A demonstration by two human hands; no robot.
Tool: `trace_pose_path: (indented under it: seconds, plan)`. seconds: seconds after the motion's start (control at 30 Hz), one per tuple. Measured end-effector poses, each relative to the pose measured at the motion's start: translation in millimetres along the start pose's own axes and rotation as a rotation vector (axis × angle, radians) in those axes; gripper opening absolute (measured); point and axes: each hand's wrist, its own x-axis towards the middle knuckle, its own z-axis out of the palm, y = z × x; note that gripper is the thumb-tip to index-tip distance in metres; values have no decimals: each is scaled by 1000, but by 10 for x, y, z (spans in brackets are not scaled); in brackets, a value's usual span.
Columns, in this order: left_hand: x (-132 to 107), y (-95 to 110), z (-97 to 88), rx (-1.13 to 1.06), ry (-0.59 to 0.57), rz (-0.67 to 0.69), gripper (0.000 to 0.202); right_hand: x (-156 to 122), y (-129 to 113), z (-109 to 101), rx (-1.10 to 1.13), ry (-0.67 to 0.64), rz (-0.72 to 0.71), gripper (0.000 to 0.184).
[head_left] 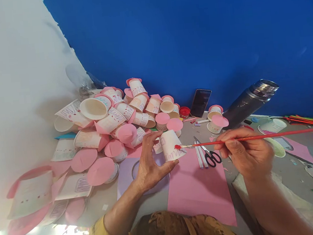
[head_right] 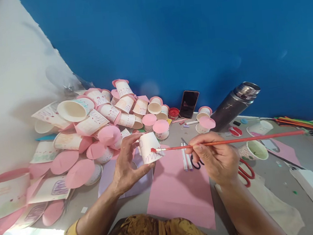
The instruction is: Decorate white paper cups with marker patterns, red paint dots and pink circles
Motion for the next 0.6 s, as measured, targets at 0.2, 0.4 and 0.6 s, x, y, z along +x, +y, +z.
trace_pose_path:
  seconds: [0.2, 0.4, 0.6]
  plan:
    - [-2, 4, -12, 4, -17, 3, 75, 6, 12, -21, 6, 27, -8, 8]
    - [-2, 3, -9, -15, -15, 15, 75, 15, 11, -6, 4, 3, 7, 9]
    - [9, 23, -7, -23, -21, 1, 73, 18, 14, -4, 41, 22, 27, 11]
